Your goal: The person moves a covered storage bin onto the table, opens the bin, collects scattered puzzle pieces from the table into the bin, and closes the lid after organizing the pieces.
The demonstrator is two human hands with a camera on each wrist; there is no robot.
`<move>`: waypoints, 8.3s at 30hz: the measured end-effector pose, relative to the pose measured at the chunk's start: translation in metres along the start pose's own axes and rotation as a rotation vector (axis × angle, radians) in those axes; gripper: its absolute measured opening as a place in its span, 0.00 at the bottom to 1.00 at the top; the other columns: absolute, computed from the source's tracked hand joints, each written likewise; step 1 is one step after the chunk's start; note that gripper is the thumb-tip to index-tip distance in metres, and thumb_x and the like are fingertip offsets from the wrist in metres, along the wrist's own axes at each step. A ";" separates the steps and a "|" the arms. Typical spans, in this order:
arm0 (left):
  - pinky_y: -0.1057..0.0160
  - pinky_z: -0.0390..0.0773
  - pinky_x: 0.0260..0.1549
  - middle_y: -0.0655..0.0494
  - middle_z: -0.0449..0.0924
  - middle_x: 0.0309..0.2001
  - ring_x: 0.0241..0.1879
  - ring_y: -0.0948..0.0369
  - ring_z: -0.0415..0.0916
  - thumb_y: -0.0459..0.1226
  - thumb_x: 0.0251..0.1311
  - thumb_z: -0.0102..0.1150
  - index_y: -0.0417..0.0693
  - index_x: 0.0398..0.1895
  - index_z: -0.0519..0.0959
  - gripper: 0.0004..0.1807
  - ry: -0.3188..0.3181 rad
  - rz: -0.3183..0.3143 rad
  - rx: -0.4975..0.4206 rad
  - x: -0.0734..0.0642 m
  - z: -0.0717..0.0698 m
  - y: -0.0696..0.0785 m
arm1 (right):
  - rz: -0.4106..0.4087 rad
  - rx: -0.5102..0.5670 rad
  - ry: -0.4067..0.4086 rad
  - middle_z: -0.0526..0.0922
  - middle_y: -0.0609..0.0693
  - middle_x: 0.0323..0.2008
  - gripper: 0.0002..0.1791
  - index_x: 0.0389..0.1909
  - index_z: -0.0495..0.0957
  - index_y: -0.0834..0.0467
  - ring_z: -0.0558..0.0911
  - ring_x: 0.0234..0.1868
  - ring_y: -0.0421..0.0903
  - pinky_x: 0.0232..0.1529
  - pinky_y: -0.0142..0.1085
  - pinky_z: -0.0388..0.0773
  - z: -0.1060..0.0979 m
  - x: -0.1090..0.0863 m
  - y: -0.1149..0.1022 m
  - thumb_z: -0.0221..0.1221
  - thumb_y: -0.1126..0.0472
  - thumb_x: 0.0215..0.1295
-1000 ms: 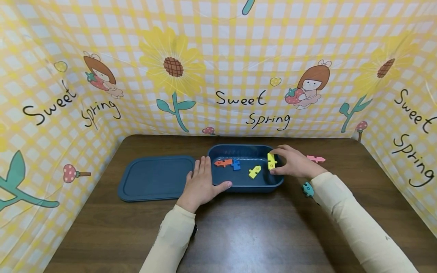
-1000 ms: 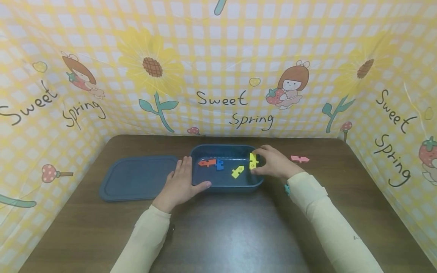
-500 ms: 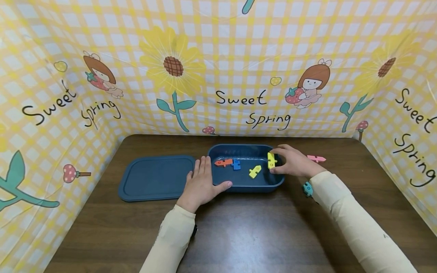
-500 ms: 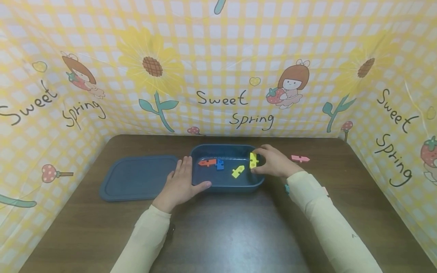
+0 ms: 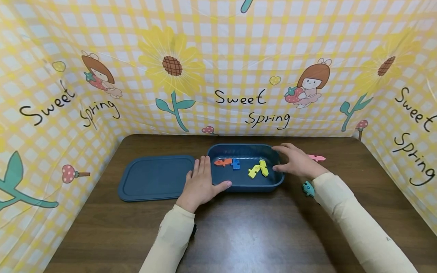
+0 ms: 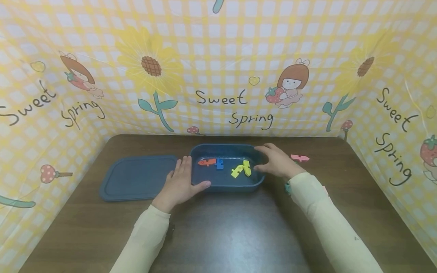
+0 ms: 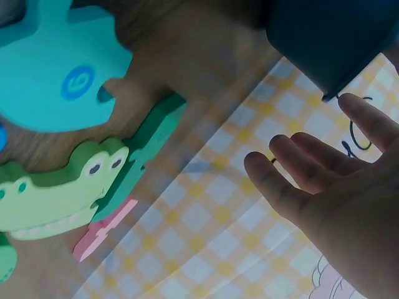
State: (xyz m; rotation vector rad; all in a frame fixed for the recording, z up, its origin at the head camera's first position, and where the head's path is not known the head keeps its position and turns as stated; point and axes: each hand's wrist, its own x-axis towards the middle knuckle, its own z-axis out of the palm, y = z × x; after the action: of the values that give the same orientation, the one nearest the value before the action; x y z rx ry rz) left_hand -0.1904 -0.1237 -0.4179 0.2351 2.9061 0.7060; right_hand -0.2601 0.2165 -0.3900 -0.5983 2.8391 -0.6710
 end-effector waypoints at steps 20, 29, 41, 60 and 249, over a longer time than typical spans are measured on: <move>0.35 0.41 0.70 0.43 0.33 0.81 0.79 0.46 0.29 0.72 0.59 0.53 0.41 0.81 0.34 0.65 -0.008 -0.002 0.021 0.001 0.001 -0.006 | 0.045 -0.024 0.100 0.69 0.69 0.63 0.22 0.63 0.76 0.66 0.70 0.62 0.68 0.57 0.65 0.68 -0.023 -0.064 0.067 0.60 0.60 0.73; 0.34 0.42 0.70 0.42 0.34 0.81 0.79 0.45 0.29 0.71 0.60 0.54 0.41 0.81 0.35 0.65 -0.003 0.002 0.020 0.003 0.002 -0.004 | 0.081 -0.099 0.081 0.72 0.73 0.58 0.20 0.57 0.78 0.69 0.70 0.60 0.72 0.55 0.67 0.67 -0.026 -0.094 0.100 0.61 0.61 0.70; 0.34 0.42 0.70 0.43 0.34 0.81 0.79 0.45 0.30 0.72 0.59 0.54 0.41 0.81 0.35 0.65 0.002 0.007 0.018 0.002 0.002 -0.001 | 0.156 -0.048 -0.018 0.80 0.67 0.52 0.24 0.56 0.80 0.68 0.77 0.53 0.66 0.48 0.61 0.74 -0.024 -0.148 0.133 0.68 0.57 0.64; 0.33 0.43 0.69 0.41 0.35 0.81 0.79 0.43 0.31 0.70 0.60 0.55 0.39 0.81 0.36 0.64 0.011 0.015 0.013 0.002 0.002 0.000 | 0.244 -0.086 -0.014 0.58 0.85 0.62 0.50 0.66 0.70 0.68 0.64 0.59 0.84 0.50 0.72 0.66 -0.006 -0.166 0.136 0.72 0.37 0.53; 0.36 0.41 0.71 0.45 0.32 0.81 0.79 0.47 0.29 0.71 0.59 0.56 0.43 0.82 0.35 0.65 -0.012 -0.023 -0.003 0.000 0.001 0.000 | 0.035 -0.111 -0.071 0.53 0.65 0.77 0.42 0.71 0.71 0.49 0.53 0.75 0.64 0.69 0.68 0.45 0.019 0.052 -0.071 0.71 0.39 0.58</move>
State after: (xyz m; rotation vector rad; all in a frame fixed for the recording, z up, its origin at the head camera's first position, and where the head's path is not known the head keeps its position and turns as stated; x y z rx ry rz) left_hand -0.1906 -0.1236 -0.4186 0.2051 2.8915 0.7028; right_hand -0.2784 0.1289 -0.3774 -0.5753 2.8274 -0.4787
